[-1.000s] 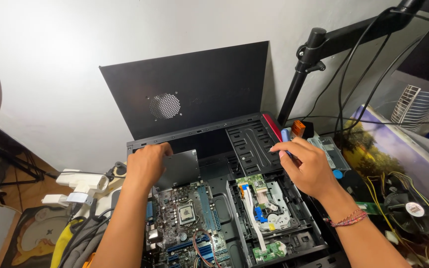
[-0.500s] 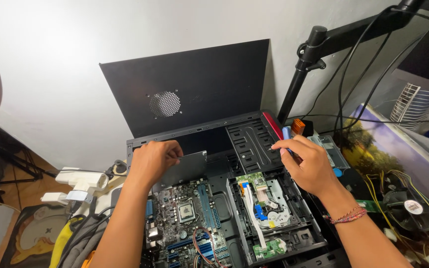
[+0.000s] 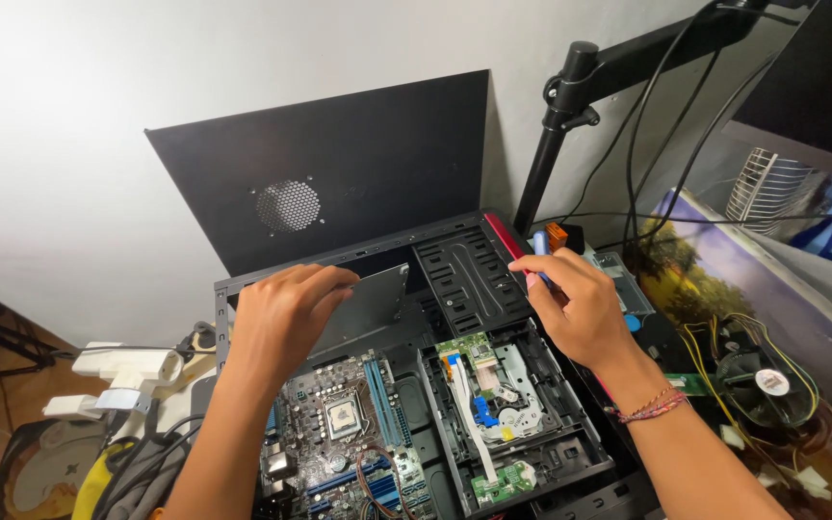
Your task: Installing an optical drive into a computer case and securing it with screws using a screwdriver.
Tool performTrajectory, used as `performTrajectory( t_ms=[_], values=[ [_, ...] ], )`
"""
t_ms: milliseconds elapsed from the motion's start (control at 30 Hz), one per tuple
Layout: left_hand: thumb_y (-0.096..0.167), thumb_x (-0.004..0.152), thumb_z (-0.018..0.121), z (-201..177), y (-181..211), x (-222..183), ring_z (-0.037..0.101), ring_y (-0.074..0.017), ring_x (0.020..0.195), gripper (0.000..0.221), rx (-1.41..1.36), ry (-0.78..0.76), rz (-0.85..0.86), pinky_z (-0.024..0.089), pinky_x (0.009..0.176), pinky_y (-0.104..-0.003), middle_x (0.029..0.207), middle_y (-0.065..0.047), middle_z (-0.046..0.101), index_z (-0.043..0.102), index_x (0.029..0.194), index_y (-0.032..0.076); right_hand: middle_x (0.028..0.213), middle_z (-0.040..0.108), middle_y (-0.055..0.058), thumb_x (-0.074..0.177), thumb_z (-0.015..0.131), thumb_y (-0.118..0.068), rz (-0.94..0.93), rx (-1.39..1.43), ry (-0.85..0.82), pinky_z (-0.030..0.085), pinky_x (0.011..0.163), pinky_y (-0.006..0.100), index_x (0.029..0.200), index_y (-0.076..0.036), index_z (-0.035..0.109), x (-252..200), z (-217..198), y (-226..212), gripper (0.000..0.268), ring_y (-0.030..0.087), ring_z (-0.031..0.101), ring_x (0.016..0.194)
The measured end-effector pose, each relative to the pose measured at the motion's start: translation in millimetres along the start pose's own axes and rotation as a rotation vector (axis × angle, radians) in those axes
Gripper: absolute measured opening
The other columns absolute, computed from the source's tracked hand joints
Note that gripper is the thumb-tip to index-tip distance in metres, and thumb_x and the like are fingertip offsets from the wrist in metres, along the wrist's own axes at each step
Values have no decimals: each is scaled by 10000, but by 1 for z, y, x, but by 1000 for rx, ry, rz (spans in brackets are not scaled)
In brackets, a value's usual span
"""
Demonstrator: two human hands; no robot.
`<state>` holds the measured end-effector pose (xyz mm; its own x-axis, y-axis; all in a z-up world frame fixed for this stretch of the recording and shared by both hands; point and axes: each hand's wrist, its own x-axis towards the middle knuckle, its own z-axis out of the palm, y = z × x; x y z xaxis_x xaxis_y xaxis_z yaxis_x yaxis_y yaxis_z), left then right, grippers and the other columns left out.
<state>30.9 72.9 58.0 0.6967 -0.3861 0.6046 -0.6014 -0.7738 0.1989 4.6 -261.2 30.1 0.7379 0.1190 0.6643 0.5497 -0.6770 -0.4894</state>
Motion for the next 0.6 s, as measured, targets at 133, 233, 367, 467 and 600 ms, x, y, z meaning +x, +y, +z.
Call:
performTrajectory(
  t_ms=[133, 233, 367, 467, 600],
  values=[
    [155, 860, 772, -6, 17, 4, 699, -214, 760, 141, 4, 110, 90, 520, 618, -361, 846, -20, 741, 753, 998, 139, 742, 559, 56, 943, 623, -54, -4, -2, 30, 425, 547, 305, 1087, -70, 730, 1, 0, -2, 180, 156, 525, 580],
    [109, 879, 766, -12, 28, 5, 695, -203, 806, 165, -8, 243, 200, 536, 688, -347, 926, -24, 747, 739, 1042, 122, 762, 579, 62, 949, 622, -61, 14, -11, 50, 440, 555, 310, 1093, -69, 727, 3, -1, -7, 179, 162, 545, 591],
    [16, 871, 752, -12, 36, 4, 699, -191, 874, 227, -18, 310, 267, 502, 722, -338, 1005, -23, 758, 736, 1087, 86, 813, 616, 69, 950, 615, -76, 4, -44, 91, 466, 570, 315, 1085, -72, 718, 5, 1, -8, 170, 180, 574, 615],
    [11, 889, 763, -8, 40, 4, 693, -185, 922, 243, -35, 370, 331, 510, 780, -327, 1042, -34, 743, 717, 1120, 71, 799, 600, 83, 958, 616, -81, -3, -70, 92, 461, 583, 333, 1092, -75, 721, 5, 0, -9, 170, 208, 569, 630],
    [-17, 907, 759, -5, 47, 2, 696, -170, 940, 246, -68, 380, 387, 499, 780, -326, 1056, -33, 745, 696, 1131, 64, 831, 601, 89, 973, 605, -71, -22, -92, 110, 461, 603, 345, 1083, -63, 710, 4, 1, -5, 152, 229, 565, 655]
  ],
)
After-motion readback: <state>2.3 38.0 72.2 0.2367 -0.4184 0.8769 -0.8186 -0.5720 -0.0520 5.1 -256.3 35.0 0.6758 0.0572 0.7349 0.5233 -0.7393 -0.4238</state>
